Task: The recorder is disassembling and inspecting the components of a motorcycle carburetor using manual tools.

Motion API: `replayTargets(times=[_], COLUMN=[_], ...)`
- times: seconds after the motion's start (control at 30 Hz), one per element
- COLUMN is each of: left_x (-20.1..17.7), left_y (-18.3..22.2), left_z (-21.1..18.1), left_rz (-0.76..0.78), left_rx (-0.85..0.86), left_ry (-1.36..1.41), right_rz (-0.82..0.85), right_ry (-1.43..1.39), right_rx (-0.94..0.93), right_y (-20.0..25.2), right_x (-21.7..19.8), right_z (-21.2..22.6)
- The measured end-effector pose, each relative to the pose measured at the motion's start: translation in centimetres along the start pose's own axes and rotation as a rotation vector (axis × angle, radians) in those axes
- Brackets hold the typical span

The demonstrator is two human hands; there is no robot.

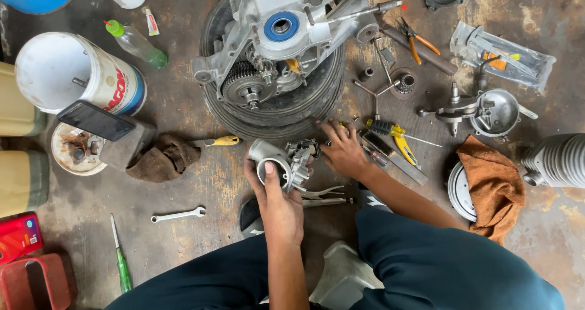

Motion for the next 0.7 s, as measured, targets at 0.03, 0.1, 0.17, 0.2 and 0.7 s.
replayTargets(times=[0.03,0.1,0.17,0.2,0.7], left_x=[0.0,-0.1,-0.3,-0.4,-0.5], left_y=[0.0,0.1,0.1,0.1,0.2], left_z=[0.0,0.0,0.4,0.7,0.7], left_rz=[0.001,0.003,0.009,0.016,0.007], left_rx=[0.002,-0.006,-0.022,-0.043,-0.14], left_ry=[0.0,0.013,0.035,0.056,0.191], right_rz=[-0.002,0.048,0.02,-0.005,-0.276], right_ry=[0.0,0.047,0.061,0.075,-0.132], right_rx=[-0.001,-0.003,0.0,0.007,0.046], right_y=[-0.2,-0.8,-0.7,-0.7,1.6], right_x=[-0.1,0.2,0.1,0.0,-3.0], right_z=[0.2,0.7,0.9,0.9,0.4])
Point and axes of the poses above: each hand's wrist, its own y-axis away from the middle knuckle, its own x-axis out of the palm, z = x × y, the point moved 9 cm from there along -y, towards the middle knuckle, and after that the axes turned 9 degrees about x, right-handed, at the moved point
